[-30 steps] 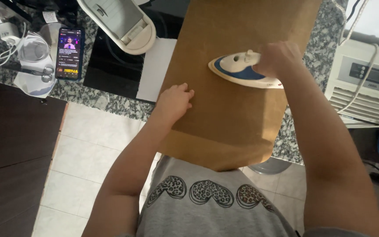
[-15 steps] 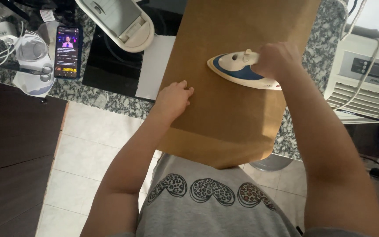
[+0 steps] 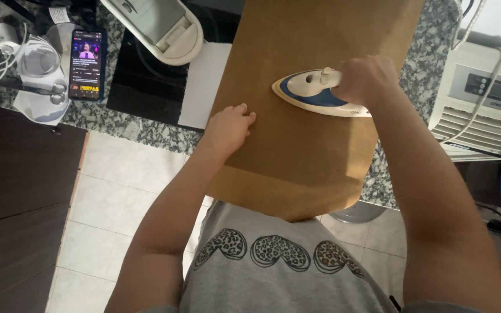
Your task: Iron a brown paper bag on a counter to smooth it or apply a transfer
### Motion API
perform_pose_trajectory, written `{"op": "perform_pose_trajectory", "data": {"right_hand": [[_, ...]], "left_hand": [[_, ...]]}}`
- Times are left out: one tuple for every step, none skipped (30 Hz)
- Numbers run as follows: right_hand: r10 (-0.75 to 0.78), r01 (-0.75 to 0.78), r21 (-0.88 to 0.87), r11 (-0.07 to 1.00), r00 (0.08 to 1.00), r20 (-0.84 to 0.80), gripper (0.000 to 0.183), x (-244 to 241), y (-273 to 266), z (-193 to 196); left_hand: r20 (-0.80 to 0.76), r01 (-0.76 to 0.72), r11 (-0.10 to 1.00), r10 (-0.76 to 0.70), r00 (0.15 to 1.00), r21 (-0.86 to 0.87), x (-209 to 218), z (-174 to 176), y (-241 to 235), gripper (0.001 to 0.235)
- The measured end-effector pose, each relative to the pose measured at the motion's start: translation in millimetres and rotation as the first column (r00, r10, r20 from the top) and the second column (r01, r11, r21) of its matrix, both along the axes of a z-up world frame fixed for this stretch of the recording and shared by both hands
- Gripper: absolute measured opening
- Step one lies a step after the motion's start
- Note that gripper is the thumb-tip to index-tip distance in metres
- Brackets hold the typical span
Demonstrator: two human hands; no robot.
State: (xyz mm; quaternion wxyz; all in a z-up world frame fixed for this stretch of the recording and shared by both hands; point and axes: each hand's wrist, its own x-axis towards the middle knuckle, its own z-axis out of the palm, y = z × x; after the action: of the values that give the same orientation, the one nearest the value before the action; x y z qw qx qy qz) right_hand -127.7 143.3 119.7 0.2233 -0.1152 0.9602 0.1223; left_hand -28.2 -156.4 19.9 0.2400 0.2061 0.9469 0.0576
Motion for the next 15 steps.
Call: {"op": "perform_pose_trajectory", "data": {"right_hand": [[0.000, 0.000, 0.000, 1.000, 1.000, 0.000, 0.044, -1, -2, 1], [-0.014, 0.014, 0.017, 1.000, 1.000, 0.022, 0.041, -1, -3, 2], [-0.031, 0.030, 0.034, 0.999, 0.999, 0.043, 0.039, -1, -3, 4], [-0.035, 0.033, 0.034, 0.999, 0.998, 0.043, 0.039, 0, -2, 4], [-0.017, 0.017, 0.025, 1.000, 1.000, 0.025, 0.036, 1, -2, 4], [0.000, 0.000, 0.017, 1.000, 1.000, 0.008, 0.034, 2, -2, 4], [0.000, 0.000, 0.017, 1.000, 1.000, 0.006, 0.034, 0, -1, 1], [-0.003, 0.002, 0.030, 1.000, 1.000, 0.009, 0.038, -1, 0, -1], [-0.006, 0.006, 0.042, 0.999, 1.000, 0.009, 0.042, -3, 1, -4], [-0.008, 0.007, 0.042, 0.999, 1.000, 0.005, 0.042, -2, 0, 0], [0.012, -0.013, 0.035, 0.999, 1.000, 0.019, 0.039, -1, -1, 3], [0.032, -0.033, 0.028, 0.999, 0.999, 0.034, 0.036, 0, -2, 6], [0.036, -0.037, 0.029, 0.999, 0.999, 0.036, 0.036, 0, 0, 3], [0.051, -0.051, 0.019, 0.999, 0.999, 0.017, 0.037, 0, 1, 0], [0.062, -0.062, 0.010, 0.998, 0.998, -0.004, 0.037, 0, 4, -2]], "left_hand": [[0.000, 0.000, 1.000, 0.000, 1.000, 0.000, 1, 0, -1, 0.050], [-0.013, 0.001, 1.000, -0.001, 1.000, 0.007, 2, 1, -1, 0.049], [-0.027, 0.004, 1.000, -0.004, 1.000, 0.014, 2, 1, -1, 0.048], [-0.027, 0.008, 1.000, -0.007, 1.000, 0.014, 2, -1, -2, 0.048], [-0.029, 0.001, 1.000, -0.001, 1.000, 0.025, 2, -3, -2, 0.048], [-0.031, -0.005, 0.999, 0.006, 0.999, 0.035, 2, -5, -3, 0.049], [-0.033, -0.005, 0.999, 0.006, 0.999, 0.035, 3, -7, -4, 0.049], [-0.061, -0.001, 0.999, 0.004, 0.998, 0.048, 4, -8, -4, 0.048], [-0.092, 0.005, 0.998, 0.001, 0.996, 0.061, 4, -9, -5, 0.047], [-0.096, 0.007, 0.998, -0.001, 0.995, 0.061, 3, -7, -4, 0.047], [-0.061, -0.008, 0.999, 0.011, 0.998, 0.042, 3, -5, -3, 0.049], [-0.025, -0.022, 0.999, 0.023, 0.999, 0.023, 4, -3, -3, 0.051], [-0.023, -0.027, 0.999, 0.027, 0.999, 0.024, 4, -7, -3, 0.051], [-0.046, -0.019, 1.000, 0.020, 0.999, 0.025, 4, -12, -4, 0.050], [-0.071, -0.007, 1.000, 0.009, 0.997, 0.026, 3, -15, -5, 0.049]]}}
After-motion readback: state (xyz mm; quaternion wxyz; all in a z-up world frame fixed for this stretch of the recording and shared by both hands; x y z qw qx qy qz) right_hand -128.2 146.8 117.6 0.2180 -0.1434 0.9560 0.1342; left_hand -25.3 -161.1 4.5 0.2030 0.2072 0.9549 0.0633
